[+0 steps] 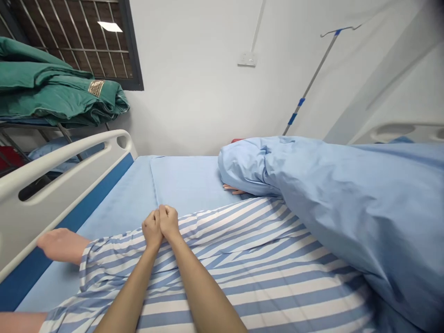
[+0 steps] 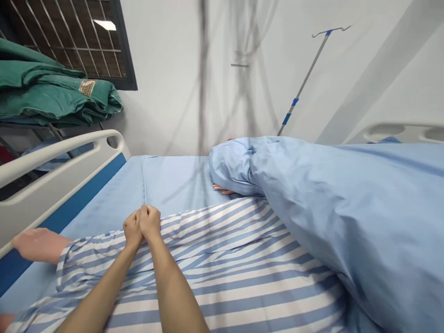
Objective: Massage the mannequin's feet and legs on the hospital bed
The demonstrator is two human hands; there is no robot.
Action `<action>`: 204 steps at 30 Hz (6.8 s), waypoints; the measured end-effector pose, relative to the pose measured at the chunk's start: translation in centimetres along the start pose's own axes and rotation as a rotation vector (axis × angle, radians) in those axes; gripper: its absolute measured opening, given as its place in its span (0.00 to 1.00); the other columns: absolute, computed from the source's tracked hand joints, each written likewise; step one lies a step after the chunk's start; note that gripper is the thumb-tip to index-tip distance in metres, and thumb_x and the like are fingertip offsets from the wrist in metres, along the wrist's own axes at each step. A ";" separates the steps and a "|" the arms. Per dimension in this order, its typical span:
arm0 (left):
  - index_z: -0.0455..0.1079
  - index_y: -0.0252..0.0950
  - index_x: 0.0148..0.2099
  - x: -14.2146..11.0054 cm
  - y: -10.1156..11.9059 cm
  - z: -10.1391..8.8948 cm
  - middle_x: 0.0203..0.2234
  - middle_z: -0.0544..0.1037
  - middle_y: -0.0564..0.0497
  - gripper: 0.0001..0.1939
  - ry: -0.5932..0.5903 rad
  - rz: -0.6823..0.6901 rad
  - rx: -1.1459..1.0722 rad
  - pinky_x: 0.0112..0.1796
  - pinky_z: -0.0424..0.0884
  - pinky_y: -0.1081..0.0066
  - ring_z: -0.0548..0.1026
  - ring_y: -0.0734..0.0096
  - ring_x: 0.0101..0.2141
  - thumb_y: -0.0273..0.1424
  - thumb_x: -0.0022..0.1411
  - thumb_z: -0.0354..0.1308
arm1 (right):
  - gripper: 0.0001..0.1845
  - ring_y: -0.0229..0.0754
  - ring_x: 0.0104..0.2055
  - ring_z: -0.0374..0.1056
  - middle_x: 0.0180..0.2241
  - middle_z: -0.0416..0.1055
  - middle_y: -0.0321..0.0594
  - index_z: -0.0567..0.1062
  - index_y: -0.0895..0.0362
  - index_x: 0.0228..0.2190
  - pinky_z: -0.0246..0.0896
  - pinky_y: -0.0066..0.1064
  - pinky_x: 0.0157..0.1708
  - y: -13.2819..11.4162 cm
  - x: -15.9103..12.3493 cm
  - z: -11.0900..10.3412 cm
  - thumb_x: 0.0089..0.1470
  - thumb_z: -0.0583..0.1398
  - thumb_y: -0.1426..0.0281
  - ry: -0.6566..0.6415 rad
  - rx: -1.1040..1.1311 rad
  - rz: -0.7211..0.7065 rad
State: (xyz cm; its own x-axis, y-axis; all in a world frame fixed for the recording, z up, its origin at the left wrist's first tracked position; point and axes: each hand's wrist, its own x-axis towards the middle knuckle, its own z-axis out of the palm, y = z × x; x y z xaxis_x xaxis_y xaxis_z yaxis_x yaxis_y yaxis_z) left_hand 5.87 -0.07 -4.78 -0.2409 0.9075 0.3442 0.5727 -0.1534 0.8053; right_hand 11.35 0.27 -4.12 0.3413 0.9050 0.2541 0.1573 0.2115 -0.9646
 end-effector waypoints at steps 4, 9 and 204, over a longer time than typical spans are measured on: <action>0.54 0.36 0.19 0.0 -0.8 0.2 0.12 0.58 0.58 0.18 -0.003 0.043 0.028 0.23 0.49 0.75 0.54 0.78 0.19 0.36 0.59 0.44 | 0.21 0.33 0.19 0.50 0.14 0.55 0.30 0.60 0.56 0.13 0.42 0.26 0.20 -0.9 0.3 -0.9 0.55 0.48 0.64 -0.030 -0.165 -0.047; 0.55 0.36 0.20 0.0 -0.7 0.4 0.13 0.58 0.58 0.17 -0.027 0.070 0.048 0.24 0.49 0.75 0.55 0.77 0.20 0.36 0.59 0.44 | 0.20 0.33 0.19 0.51 0.14 0.57 0.31 0.63 0.55 0.14 0.41 0.27 0.22 -1.5 0.8 -2.8 0.55 0.49 0.65 -0.078 -0.308 -0.223; 0.51 0.36 0.16 -6.5 20.1 19.1 0.12 0.53 0.59 0.15 -0.164 -0.057 -0.547 0.21 0.51 0.75 0.53 0.80 0.19 0.31 0.52 0.48 | 0.18 0.32 0.20 0.49 0.15 0.52 0.29 0.57 0.56 0.16 0.47 0.25 0.22 2.0 8.1 -27.0 0.52 0.49 0.59 0.139 0.058 -0.024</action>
State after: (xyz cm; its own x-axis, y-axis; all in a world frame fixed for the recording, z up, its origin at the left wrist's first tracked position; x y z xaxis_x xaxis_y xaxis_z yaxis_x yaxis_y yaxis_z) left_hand 33.90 -1.59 -0.07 -0.1097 0.9624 0.2486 0.0626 -0.2429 0.9680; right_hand 39.44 -1.97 -2.13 0.4637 0.8403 0.2808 0.1143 0.2576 -0.9595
